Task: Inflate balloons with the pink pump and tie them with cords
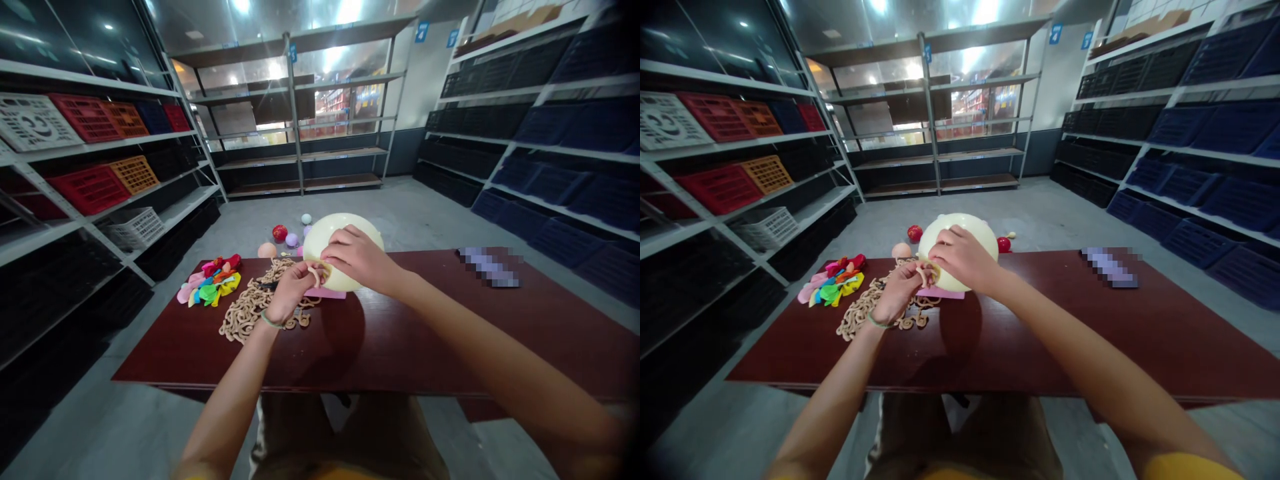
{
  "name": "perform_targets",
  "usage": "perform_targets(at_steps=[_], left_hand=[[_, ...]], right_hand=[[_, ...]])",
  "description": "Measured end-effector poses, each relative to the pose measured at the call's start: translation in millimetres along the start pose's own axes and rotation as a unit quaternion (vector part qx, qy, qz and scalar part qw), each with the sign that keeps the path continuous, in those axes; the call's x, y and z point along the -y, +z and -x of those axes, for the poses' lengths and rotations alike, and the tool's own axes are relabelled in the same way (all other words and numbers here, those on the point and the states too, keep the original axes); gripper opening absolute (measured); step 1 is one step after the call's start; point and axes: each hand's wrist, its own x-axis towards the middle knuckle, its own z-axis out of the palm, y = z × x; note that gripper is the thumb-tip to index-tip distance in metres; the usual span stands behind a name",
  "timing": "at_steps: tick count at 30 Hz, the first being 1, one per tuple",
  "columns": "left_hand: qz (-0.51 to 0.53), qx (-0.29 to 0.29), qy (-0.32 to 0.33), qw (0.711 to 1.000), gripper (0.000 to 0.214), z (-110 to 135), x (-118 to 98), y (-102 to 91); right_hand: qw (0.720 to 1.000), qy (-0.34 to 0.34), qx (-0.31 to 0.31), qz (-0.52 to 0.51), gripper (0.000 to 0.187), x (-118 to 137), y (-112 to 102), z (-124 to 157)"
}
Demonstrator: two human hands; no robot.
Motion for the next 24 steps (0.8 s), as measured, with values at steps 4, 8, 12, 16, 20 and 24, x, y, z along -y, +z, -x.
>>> perform_targets(at_steps=[4,8,12,16,20,24], left_hand=[[-0.066,0.013,0.013,0.998,0.015,3.7,-7.9,-1.7],[-0.104,0.006,0.028,0.994,0.015,5.2,-12.7,-2.8],[-0.111,0.018,0.033,0.993,0.011,4.2,-12.3,-1.7],[-0.111,0.002,0.042,0.993,0.009,1.8,-13.0,2.0],[-0.107,-0.063,0.06,0.99,0.008,-0.9,-14.8,10.0],[-0.147,-0.134,0.078,0.977,0.007,-0.8,-13.8,18.7]], right_hand=[[1.0,-0.007,0.013,0.002,0.02,-2.3,10.0,-3.7],[1.0,-0.006,0.017,0.002,0.017,-3.6,12.5,-3.3],[1.0,0.004,0.009,0.024,0.015,-0.1,14.0,-3.3],[0.998,0.021,0.0,0.052,0.01,5.7,16.4,-2.6],[0.997,0.025,-0.02,0.064,0.01,8.2,19.3,-0.4],[0.996,0.039,-0.041,0.066,0.011,10.0,24.5,2.0]])
